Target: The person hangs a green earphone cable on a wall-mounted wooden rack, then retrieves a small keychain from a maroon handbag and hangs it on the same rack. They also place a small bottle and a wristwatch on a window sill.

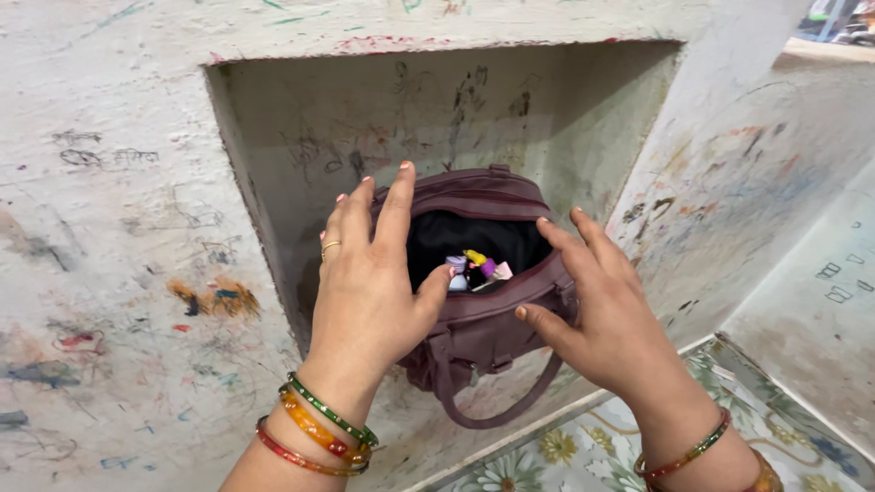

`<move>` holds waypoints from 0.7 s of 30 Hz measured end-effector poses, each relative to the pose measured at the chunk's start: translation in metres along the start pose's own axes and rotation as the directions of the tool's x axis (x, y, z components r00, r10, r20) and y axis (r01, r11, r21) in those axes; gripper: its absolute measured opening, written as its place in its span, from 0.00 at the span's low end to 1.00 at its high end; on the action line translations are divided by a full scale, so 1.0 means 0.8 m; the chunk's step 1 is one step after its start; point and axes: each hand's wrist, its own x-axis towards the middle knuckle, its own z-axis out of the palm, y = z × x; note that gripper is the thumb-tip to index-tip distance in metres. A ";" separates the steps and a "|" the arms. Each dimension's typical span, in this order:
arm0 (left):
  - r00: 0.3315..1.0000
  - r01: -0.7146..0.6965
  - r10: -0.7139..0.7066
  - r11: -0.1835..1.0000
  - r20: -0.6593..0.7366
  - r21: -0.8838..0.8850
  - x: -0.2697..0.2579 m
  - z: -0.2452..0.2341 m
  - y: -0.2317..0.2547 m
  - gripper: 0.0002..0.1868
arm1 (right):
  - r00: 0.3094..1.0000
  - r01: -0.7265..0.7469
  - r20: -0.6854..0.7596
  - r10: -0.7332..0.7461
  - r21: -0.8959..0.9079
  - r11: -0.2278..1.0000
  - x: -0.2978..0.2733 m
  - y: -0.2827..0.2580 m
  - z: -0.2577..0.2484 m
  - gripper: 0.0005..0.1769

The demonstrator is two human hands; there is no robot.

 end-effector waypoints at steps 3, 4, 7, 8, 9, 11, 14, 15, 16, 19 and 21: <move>1.000 0.010 -0.010 1.000 0.018 0.003 0.003 0.000 -0.015 0.52 | 1.000 0.016 0.007 -0.016 -0.006 1.000 0.010 -0.003 0.013 0.48; 1.000 0.012 -0.012 1.000 0.019 0.005 0.006 0.001 -0.019 0.52 | 1.000 0.026 0.007 -0.026 -0.011 1.000 0.016 -0.003 0.015 0.48; 0.998 0.029 -0.030 0.999 0.046 0.014 0.011 0.003 -0.026 0.52 | 0.999 0.039 -0.008 -0.038 0.010 0.999 0.029 0.000 0.022 0.47; 0.998 0.035 -0.036 0.999 0.051 0.021 0.013 0.004 -0.027 0.52 | 0.999 0.048 -0.009 -0.047 0.024 0.999 0.033 0.001 0.025 0.46; 0.998 0.040 -0.041 0.999 0.056 0.027 0.015 0.006 -0.029 0.52 | 0.998 0.057 -0.010 -0.056 0.038 0.998 0.037 0.002 0.029 0.46; 0.996 0.057 -0.060 0.997 0.063 0.044 0.019 0.010 -0.032 0.52 | 0.998 0.054 0.008 -0.055 0.073 0.996 0.045 0.006 0.038 0.46; 0.995 0.080 -0.084 0.995 0.061 0.064 0.023 0.023 -0.035 0.52 | 0.997 0.039 0.059 -0.046 0.117 0.992 0.056 0.020 0.050 0.45; 0.995 0.079 -0.083 0.995 0.059 0.067 0.024 0.029 -0.035 0.52 | 0.996 0.048 0.071 -0.057 0.123 0.991 0.060 0.027 0.053 0.45; 0.995 0.078 -0.082 0.994 0.056 0.073 0.025 0.036 -0.035 0.52 | 0.994 0.058 0.083 -0.069 0.132 0.990 0.064 0.035 0.057 0.44; 0.987 0.095 -0.105 0.992 0.124 0.081 0.027 0.067 -0.027 0.52 | 0.986 0.147 0.059 -0.158 0.161 0.976 0.081 0.065 0.070 0.42; 0.974 0.098 -0.112 0.992 0.196 0.082 0.023 0.089 -0.017 0.53 | 0.988 0.041 0.132 -0.078 0.266 0.963 0.089 0.084 0.081 0.42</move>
